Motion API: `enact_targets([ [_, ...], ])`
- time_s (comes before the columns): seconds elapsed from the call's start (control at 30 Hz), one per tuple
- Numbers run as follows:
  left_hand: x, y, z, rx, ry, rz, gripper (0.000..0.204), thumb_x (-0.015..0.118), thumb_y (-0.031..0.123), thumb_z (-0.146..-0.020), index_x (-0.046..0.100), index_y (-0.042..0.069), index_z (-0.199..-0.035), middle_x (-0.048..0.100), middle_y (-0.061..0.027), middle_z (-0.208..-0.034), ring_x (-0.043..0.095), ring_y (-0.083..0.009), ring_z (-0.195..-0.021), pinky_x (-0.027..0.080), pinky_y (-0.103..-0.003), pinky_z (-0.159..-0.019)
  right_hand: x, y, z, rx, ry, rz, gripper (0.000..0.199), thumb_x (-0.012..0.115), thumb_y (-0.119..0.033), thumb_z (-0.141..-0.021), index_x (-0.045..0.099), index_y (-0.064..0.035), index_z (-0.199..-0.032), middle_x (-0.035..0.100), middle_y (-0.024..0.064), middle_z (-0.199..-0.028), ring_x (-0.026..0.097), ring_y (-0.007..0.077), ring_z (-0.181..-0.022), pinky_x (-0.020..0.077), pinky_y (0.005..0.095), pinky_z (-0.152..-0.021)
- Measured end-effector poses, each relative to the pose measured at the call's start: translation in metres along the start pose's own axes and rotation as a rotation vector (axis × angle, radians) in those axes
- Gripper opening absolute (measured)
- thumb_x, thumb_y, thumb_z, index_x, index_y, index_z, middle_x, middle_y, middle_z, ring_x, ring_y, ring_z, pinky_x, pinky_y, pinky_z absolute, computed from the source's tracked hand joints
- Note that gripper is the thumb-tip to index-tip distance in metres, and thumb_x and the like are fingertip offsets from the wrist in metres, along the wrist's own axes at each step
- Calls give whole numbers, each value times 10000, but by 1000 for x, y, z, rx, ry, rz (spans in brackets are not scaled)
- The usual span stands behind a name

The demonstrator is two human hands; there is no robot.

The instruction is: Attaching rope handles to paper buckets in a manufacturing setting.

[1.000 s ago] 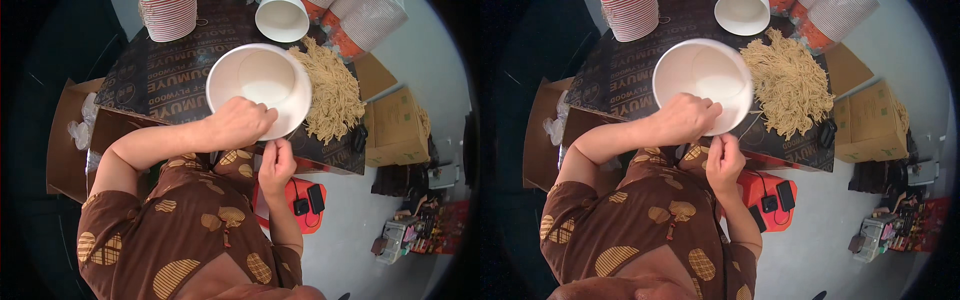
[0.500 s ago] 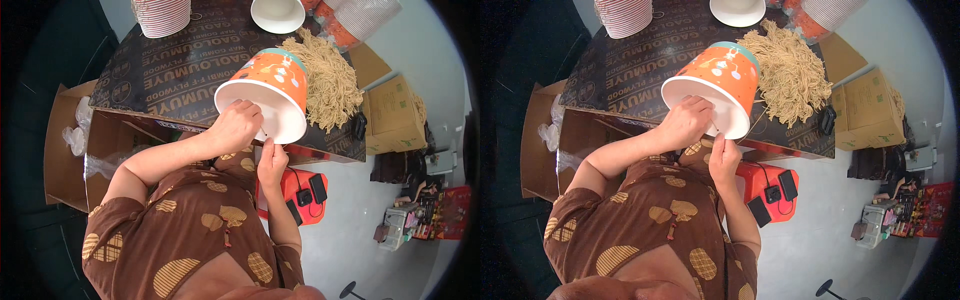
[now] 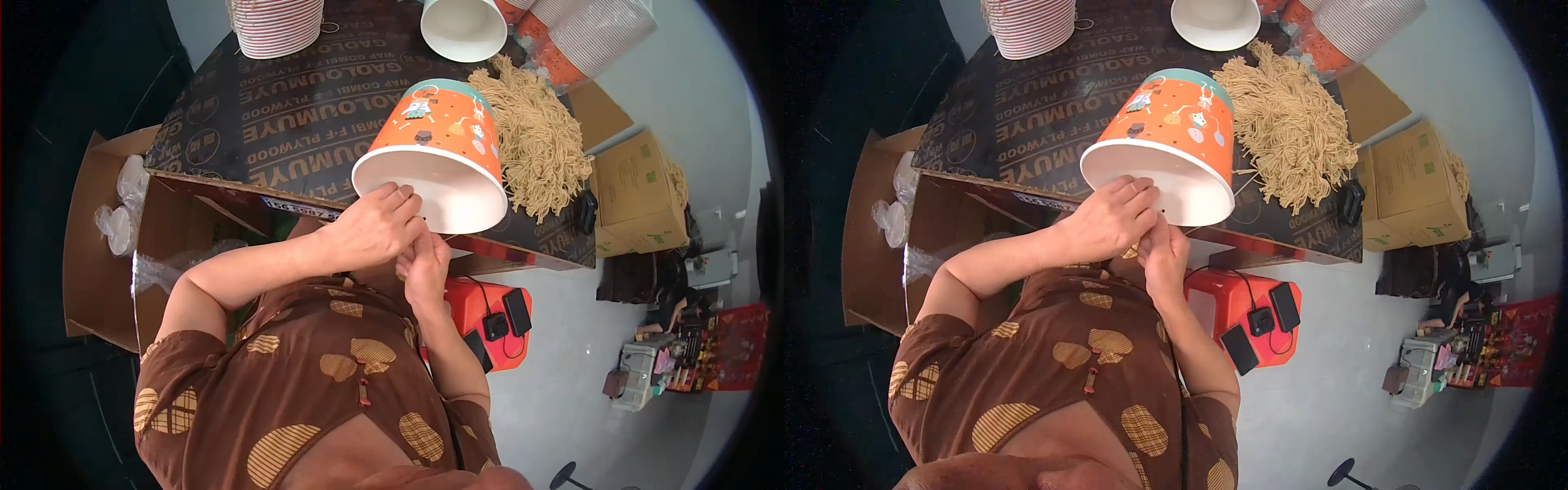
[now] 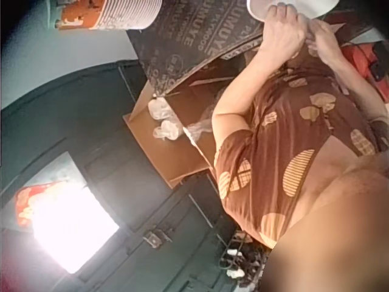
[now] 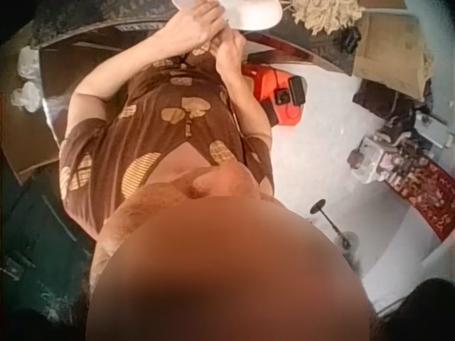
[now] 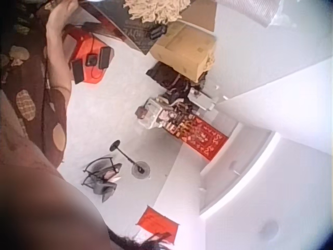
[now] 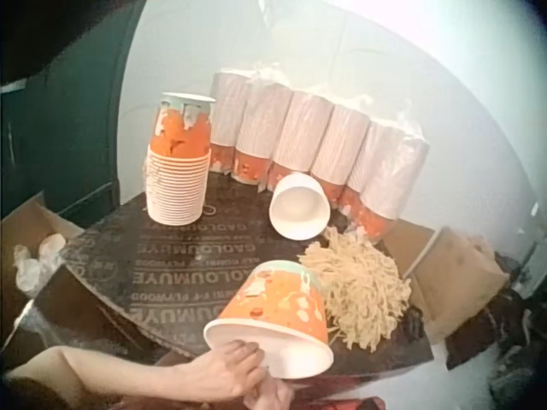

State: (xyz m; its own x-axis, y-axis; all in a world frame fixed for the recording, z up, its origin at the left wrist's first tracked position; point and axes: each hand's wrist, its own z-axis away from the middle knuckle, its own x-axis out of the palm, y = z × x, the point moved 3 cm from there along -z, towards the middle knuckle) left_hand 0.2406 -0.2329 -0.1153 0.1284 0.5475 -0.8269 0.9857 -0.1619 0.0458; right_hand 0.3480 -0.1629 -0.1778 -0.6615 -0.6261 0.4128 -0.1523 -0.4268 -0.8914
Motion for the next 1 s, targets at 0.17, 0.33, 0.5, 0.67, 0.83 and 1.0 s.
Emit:
enact_targets([
  [0.17, 0, 4, -5, 42, 115, -214, 169, 599, 186, -713, 570, 31, -775, 570, -105, -820, 577, -260, -827, 463, -367, -738, -12, 10, 8, -357, 5, 830, 257, 484, -193, -1000, 605, 34, -990, 619, 173, -781, 619, 331, -704, 483, 393, -629],
  [0.33, 5, 2, -10, -106, 12, -144, 171, 588, 149, -707, 529, 24, -808, 561, -149, -941, 570, -287, -902, 470, -388, -764, -38, 15, 45, -575, -93, 1143, 191, 547, -151, -944, 616, 20, -996, 648, 200, -873, 634, 382, -793, 504, 438, -692],
  [0.5, 10, 0, -11, -147, 51, -163, 162, 589, 137, -705, 525, 28, -807, 558, -140, -924, 558, -281, -866, 465, -395, -752, -87, 18, 56, -578, -73, 1394, 364, 628, -204, -894, 596, 41, -1162, 614, 226, -1151, 620, 379, -1021, 514, 409, -834],
  [0.67, 7, 0, -11, -180, 67, -129, 168, 598, 133, -697, 532, 23, -806, 565, -136, -926, 562, -289, -881, 466, -398, -767, -49, -17, 44, -471, 30, 962, 297, 610, -96, -914, 587, 46, -1174, 657, 201, -1044, 671, 295, -906, 540, 344, -808],
  [0.83, 3, 0, -10, -164, 25, -76, 175, 607, 122, -689, 549, 13, -813, 577, -142, -949, 576, -300, -917, 469, -406, -797, -22, -42, 17, -260, 177, 576, 237, 553, -202, -994, 599, 30, -1000, 659, 77, -684, 617, 105, -538, 488, 239, -483],
  [1.0, -3, -6, -6, -151, 1, -18, 171, 622, 87, -673, 567, 11, -816, 593, -139, -964, 583, -300, -944, 472, -416, -817, -7, -81, -3, -364, 269, 708, 269, 546, -208, -994, 578, 38, -887, 629, 79, -583, 589, 119, -447, 455, 255, -414],
])
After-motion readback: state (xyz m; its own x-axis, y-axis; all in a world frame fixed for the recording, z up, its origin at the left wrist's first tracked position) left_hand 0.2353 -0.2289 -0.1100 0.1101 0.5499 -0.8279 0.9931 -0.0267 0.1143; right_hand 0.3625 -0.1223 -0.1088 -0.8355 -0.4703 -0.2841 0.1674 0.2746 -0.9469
